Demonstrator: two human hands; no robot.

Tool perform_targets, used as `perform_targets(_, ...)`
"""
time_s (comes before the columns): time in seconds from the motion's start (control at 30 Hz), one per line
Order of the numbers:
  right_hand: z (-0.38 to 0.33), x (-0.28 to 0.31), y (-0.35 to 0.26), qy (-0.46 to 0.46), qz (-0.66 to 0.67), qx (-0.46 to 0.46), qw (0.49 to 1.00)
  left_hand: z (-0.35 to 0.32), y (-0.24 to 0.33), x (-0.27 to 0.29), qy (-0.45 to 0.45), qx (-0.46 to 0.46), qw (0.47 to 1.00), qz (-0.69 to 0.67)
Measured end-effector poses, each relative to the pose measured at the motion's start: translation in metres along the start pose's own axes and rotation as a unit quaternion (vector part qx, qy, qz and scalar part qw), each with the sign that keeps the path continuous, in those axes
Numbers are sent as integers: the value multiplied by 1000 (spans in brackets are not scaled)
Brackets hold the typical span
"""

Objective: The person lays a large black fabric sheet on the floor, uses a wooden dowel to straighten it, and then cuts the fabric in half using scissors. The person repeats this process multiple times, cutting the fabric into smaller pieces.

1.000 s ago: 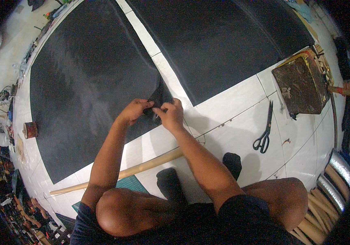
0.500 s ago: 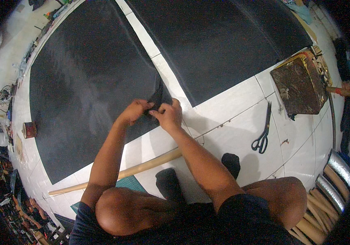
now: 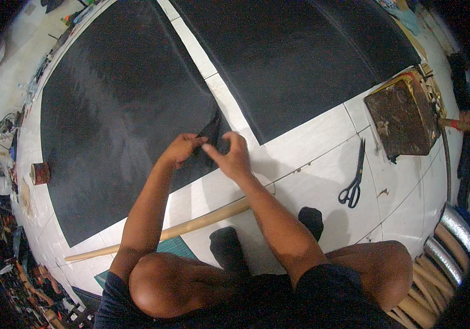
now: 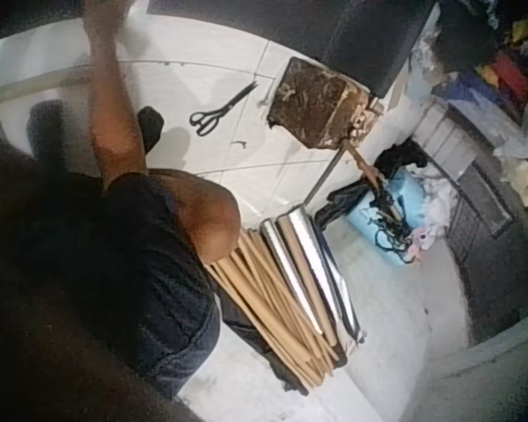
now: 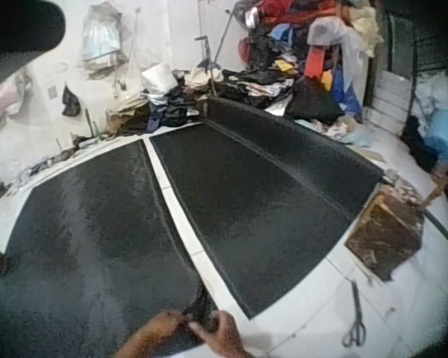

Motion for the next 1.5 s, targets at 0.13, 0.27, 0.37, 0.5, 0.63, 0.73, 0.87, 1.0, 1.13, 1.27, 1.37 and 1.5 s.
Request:
perform_targets(0.13,-3,-14,2,-48,-149,-27,987,18,-4,-7,-26,-42,999,2)
perform_targets(0.27,-8,-11,30,-60,-94,-20,993,0,3,-8,-11,-18,1000,16)
perform_targets(0.37,-9,2,49,-54,-92,8,994,3,5,-9,2,-16,1000,19)
perform_targets(0.5,5,25,58,47,128,-164,977,24,-11,-10,5,-23,1000,0)
perform_targets(0.63,47,53,21,6,-150,-70,986,15,-12,-23,-41,-31,999,-17)
perform_targets(0.73,82,62,18,-56,-331,93,937,15,-5,-32,-2,-69,990,125)
perform_targets(0.87,116,36,23,-287,-410,48,864,7,-20,-29,50,-138,973,178)
perform_targets(1.0,161,47,45,-339,-406,-28,848,4,2,-38,33,-108,972,205)
perform_targets(1.13,204,63,45,-299,-332,-141,883,-8,-3,-8,-4,-129,985,111)
perform_targets(1.27,269,188,74,-120,-252,-214,936,-53,28,33,130,-138,981,-34)
perform_targets(1.37,301,227,2,41,-42,-332,942,-109,-2,75,164,-45,978,-123)
perform_targets(1.5,333,317,-64,140,-102,-252,952,-162,57,81,97,-17,992,-78)
Point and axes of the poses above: each hand's wrist, its own z-axis towards the middle knuckle, its own x-axis out of the back of the hand, y = z × x, the point moved 6 cm from there along z, towards the middle knuckle, and after that the axes turned 13 degrees about x, right-handed, at the moved point
